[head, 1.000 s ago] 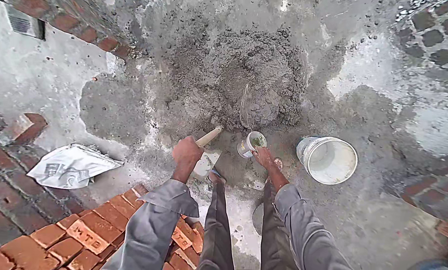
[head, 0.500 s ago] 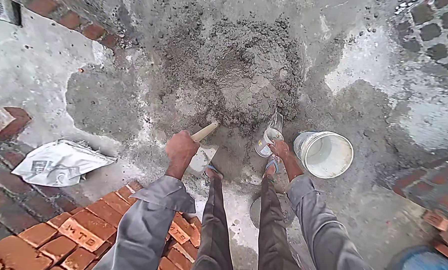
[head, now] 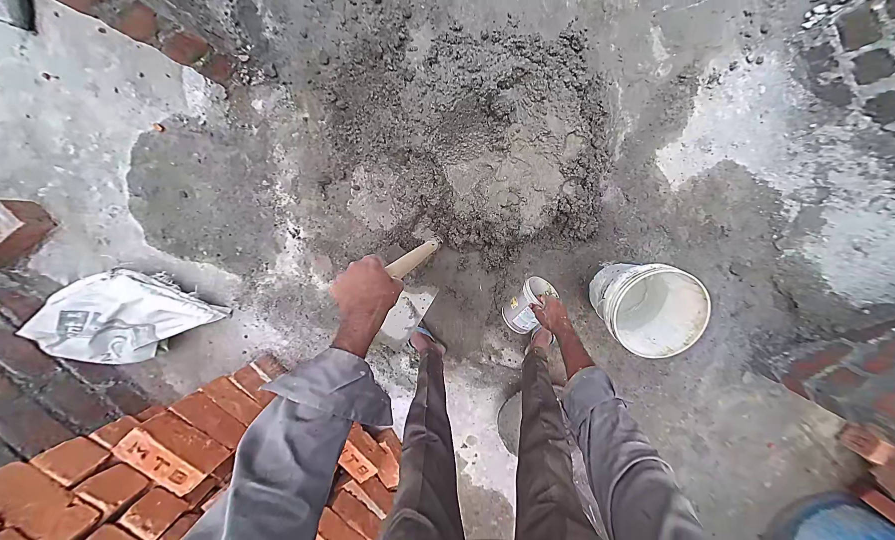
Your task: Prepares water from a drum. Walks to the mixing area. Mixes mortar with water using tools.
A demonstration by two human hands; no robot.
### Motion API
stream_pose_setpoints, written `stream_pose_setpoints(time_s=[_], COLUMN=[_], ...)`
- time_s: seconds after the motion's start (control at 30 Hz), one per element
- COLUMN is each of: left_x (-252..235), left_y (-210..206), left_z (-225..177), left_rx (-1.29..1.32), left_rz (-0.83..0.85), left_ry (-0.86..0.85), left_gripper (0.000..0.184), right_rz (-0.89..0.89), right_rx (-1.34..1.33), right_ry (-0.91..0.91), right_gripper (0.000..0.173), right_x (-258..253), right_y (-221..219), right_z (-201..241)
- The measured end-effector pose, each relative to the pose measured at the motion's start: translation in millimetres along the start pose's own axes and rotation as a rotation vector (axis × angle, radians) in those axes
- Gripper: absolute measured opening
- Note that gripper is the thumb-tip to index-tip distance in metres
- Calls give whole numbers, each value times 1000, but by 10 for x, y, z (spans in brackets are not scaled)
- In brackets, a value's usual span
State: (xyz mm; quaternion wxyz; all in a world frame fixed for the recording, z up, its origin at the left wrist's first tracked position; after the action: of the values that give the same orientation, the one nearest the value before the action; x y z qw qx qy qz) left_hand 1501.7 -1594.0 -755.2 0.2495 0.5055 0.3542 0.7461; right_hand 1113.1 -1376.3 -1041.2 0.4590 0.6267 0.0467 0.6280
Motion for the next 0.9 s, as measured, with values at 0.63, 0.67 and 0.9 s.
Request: stream_pose_setpoints(time_s=[0.63, 0.67, 0.9], left_x=[159, 166, 261], left_y=[-64, -71, -109], left_z=[-140, -148, -163], left_rx=[91, 93, 125], left_rz=[18, 16, -5], left_ry=[-15, -16, -33], left_gripper=[43, 43, 40], right_rz=[-221, -233, -364], right_rx=[-121, -118, -302], right_ry=[263, 274, 549], right_gripper=[39, 39, 38], right_x=[-1026, -1111, -773], right_y=[3163, 3384, 3697], right_z=[1337, 1568, 2843])
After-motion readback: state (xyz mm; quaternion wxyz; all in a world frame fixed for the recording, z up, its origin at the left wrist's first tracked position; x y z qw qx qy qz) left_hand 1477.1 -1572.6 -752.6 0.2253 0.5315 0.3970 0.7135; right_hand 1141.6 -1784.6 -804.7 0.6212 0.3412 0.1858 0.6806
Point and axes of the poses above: each hand's wrist, its own x-axis away from the middle knuckle, its own y-axis out of the back of the hand, z = x × y, the point moved 2 cm from there along -x, towards the middle knuckle, and after that the axes turned 10 degrees about -z, right-handed, at the moved point
